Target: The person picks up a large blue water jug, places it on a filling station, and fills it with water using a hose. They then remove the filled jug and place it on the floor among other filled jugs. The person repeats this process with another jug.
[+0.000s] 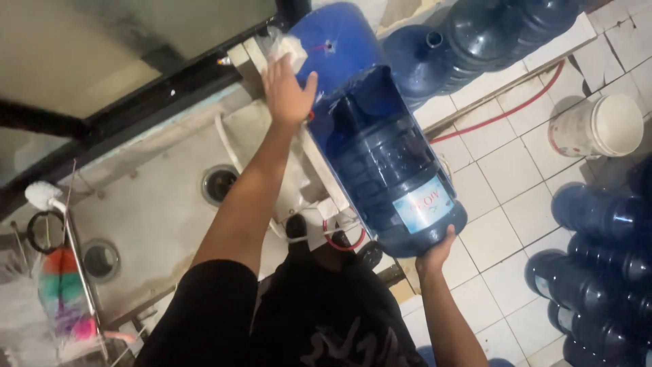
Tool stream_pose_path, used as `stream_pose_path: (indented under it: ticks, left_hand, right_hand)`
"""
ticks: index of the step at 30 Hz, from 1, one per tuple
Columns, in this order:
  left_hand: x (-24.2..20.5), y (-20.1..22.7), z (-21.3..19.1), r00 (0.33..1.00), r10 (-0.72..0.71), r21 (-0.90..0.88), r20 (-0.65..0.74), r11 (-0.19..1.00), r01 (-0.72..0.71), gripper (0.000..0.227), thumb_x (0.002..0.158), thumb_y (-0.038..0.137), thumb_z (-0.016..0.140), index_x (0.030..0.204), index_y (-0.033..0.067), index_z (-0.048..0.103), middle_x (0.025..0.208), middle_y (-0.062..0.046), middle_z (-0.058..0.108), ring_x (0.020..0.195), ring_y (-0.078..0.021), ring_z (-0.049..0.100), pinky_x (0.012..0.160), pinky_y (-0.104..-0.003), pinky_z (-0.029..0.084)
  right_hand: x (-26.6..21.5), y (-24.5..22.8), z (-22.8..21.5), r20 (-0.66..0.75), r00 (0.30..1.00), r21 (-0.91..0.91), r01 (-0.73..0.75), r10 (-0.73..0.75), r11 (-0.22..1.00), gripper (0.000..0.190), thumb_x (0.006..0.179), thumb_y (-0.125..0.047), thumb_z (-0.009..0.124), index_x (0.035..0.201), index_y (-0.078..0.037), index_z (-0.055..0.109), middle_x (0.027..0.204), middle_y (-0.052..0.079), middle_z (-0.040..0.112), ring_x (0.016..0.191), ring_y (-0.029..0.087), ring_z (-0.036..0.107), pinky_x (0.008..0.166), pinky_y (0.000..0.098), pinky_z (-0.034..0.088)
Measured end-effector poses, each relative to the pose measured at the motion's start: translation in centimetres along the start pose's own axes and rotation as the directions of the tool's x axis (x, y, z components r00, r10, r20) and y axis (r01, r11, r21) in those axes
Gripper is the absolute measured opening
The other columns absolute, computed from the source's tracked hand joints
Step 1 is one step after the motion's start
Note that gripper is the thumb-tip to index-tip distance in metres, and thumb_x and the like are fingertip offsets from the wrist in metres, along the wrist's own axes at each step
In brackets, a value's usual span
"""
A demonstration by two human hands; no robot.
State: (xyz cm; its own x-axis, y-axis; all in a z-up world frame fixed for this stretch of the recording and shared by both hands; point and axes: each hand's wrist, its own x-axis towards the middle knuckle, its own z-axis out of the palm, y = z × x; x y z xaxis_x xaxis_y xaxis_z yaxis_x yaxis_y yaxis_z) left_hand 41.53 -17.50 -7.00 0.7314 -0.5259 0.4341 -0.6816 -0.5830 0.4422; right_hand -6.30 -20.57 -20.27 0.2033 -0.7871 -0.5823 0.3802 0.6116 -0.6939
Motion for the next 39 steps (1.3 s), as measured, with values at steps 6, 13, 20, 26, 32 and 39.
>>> stream_pose_path:
  ticks: [6,13,20,26,32,39]
  left_hand:
    - [0.9,-2.4,2.2,0.989,0.001,0.09,0.145,0.996,-0.015,0.079,0.085,0.041,0.072,0.144,-0.0039,0.048,0.148,-0.019,0.053,0.147,-0.0367,0.035,0.121,-0.064,0.007]
    - [0.9,-1.9,0.8,0.989,0.052,0.116,0.141,0.991,-0.068,0.074,0.083,0.038,0.073,0.142,-0.0006,0.054,0.147,-0.015,0.055,0.147,-0.0372,0.037,0.122,-0.066,0.009]
    - [0.9,-1.4,-0.7,0.983,0.075,0.111,0.168,0.989,-0.095,0.074,0.083,0.035,0.078,0.144,0.0008,0.053,0.147,-0.015,0.055,0.147,-0.0389,0.036,0.121,-0.066,0.007]
    - [1.2,-1.2,-1.1,0.964,0.006,0.196,0.265,0.979,-0.06,0.077,0.082,0.036,0.079,0.146,0.0022,0.053,0.149,-0.015,0.053,0.149,-0.0372,0.032,0.12,-0.065,0.004]
    - [1.5,-1.5,-0.9,0.961,0.008,0.168,0.276,0.984,-0.057,0.077,0.085,0.035,0.079,0.149,0.0013,0.051,0.148,-0.017,0.052,0.15,-0.0375,0.031,0.121,-0.063,0.002]
    - [1.6,-2.0,-0.7,0.958,-0.003,0.147,0.287,0.988,-0.041,0.076,0.085,0.034,0.077,0.149,0.0024,0.051,0.148,-0.015,0.053,0.15,-0.0364,0.03,0.121,-0.063,0.001]
  right_hand:
    - [-0.6,0.2,0.4,-0.034,0.996,-0.054,0.078,-0.08,0.996,0.068,0.103,-0.05,0.038,0.154,-0.005,0.035,0.15,0.013,0.049,0.138,0.03,0.049,0.115,0.0452,0.04]
    - [-0.4,0.8,-0.1,-0.016,0.983,-0.054,0.183,-0.184,0.982,0.063,0.108,-0.042,0.042,0.154,0.001,0.038,0.151,0.016,0.049,0.138,0.029,0.049,0.118,0.0437,0.037]
    - [-0.3,0.0,-1.4,0.135,0.768,-0.464,0.607,-0.626,0.645,0.055,0.109,-0.019,0.057,0.151,0.005,0.032,0.157,0.02,0.039,0.148,0.032,0.04,0.124,0.0432,0.031]
    - [7.5,-2.8,-3.9,0.043,0.999,0.214,0.02,-0.029,0.977,0.04,0.106,-0.029,0.056,0.128,0.006,0.057,0.124,0.019,0.064,0.118,0.031,0.061,0.105,0.043,0.049]
    - [8.0,1.2,-1.8,0.1,0.906,0.086,-0.419,0.411,0.904,0.051,0.105,-0.041,0.042,0.132,0.0,0.055,0.122,0.017,0.064,0.113,0.032,0.061,0.1,0.0462,0.049]
    - [-4.7,5.4,-1.7,-0.141,0.675,-0.24,-0.733,0.725,0.636,0.063,0.108,-0.054,0.029,0.14,-0.004,0.051,0.121,0.017,0.06,0.111,0.036,0.059,0.095,0.0525,0.048]
